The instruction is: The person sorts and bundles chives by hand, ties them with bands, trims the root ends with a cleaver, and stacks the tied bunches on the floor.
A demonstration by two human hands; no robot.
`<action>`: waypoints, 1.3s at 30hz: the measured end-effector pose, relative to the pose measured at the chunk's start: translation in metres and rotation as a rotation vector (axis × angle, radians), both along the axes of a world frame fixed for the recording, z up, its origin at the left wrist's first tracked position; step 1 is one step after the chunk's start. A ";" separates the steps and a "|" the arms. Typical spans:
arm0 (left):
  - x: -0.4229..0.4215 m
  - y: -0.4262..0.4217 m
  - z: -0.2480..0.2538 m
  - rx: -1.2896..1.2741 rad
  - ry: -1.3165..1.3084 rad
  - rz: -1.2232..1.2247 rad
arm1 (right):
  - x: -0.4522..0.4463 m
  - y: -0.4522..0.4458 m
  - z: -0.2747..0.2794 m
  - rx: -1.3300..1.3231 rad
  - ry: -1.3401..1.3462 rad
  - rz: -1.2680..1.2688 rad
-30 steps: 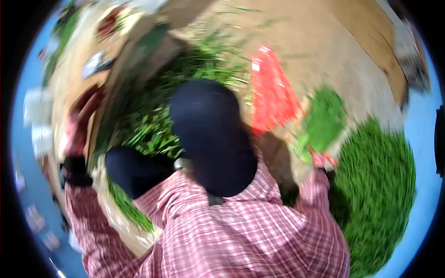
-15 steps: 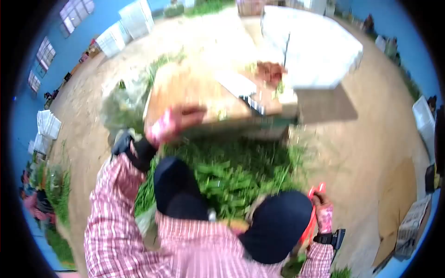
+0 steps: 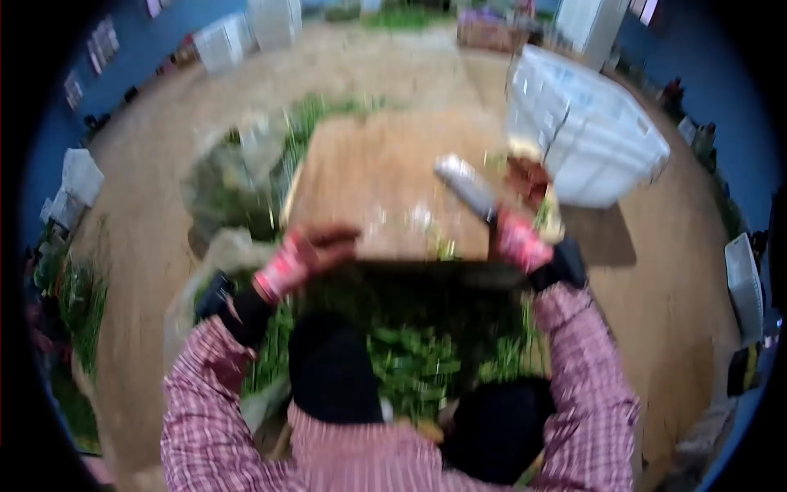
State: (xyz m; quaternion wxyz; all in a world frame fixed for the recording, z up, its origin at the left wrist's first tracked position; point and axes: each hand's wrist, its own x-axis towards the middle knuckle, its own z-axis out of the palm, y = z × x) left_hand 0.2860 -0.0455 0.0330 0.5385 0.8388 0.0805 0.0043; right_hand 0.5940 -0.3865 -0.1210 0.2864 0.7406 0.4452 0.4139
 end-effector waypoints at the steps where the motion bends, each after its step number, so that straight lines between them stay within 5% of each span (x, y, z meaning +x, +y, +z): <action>1: -0.009 0.004 -0.002 -0.017 0.000 0.014 | -0.001 0.005 0.011 0.056 0.075 0.050; 2: -0.017 0.009 -0.004 -0.015 -0.036 0.036 | -0.008 0.020 0.030 0.229 0.771 -0.300; 3: -0.016 0.022 -0.008 -0.024 -0.015 0.044 | -0.036 0.042 0.091 0.569 0.981 -0.234; 8: -0.043 0.038 -0.020 -0.082 0.020 0.117 | 0.003 0.052 0.096 0.484 1.146 -0.085; 14: -0.052 0.051 -0.025 -0.106 0.006 0.189 | -0.125 0.068 0.164 0.287 1.537 -0.179; 18: -0.064 0.065 -0.038 -0.139 -0.033 0.300 | -0.142 0.024 0.148 0.241 1.626 0.172; 20: -0.070 0.080 -0.046 -0.012 -0.042 0.307 | -0.134 0.018 0.150 0.329 1.810 -0.072; 22: -0.081 0.084 -0.041 -0.017 -0.085 0.349 | -0.108 0.023 0.133 0.354 1.358 -0.213; 24: -0.091 0.105 -0.049 0.080 -0.152 0.349 | -0.086 0.021 0.111 0.432 0.997 0.034; 26: -0.101 0.109 -0.052 -0.102 -0.186 0.462 | -0.056 0.013 0.079 0.402 0.818 -0.136; 29: -0.124 0.135 -0.074 -0.012 -0.050 0.541 | -0.058 0.014 0.069 0.333 0.817 -0.299; 34: -0.156 0.180 -0.149 -0.031 0.200 0.816 | -0.049 0.005 0.071 0.528 1.003 -0.049; 39: -0.110 0.148 -0.135 -0.031 0.205 0.638 | -0.035 -0.026 0.060 0.617 0.850 -0.145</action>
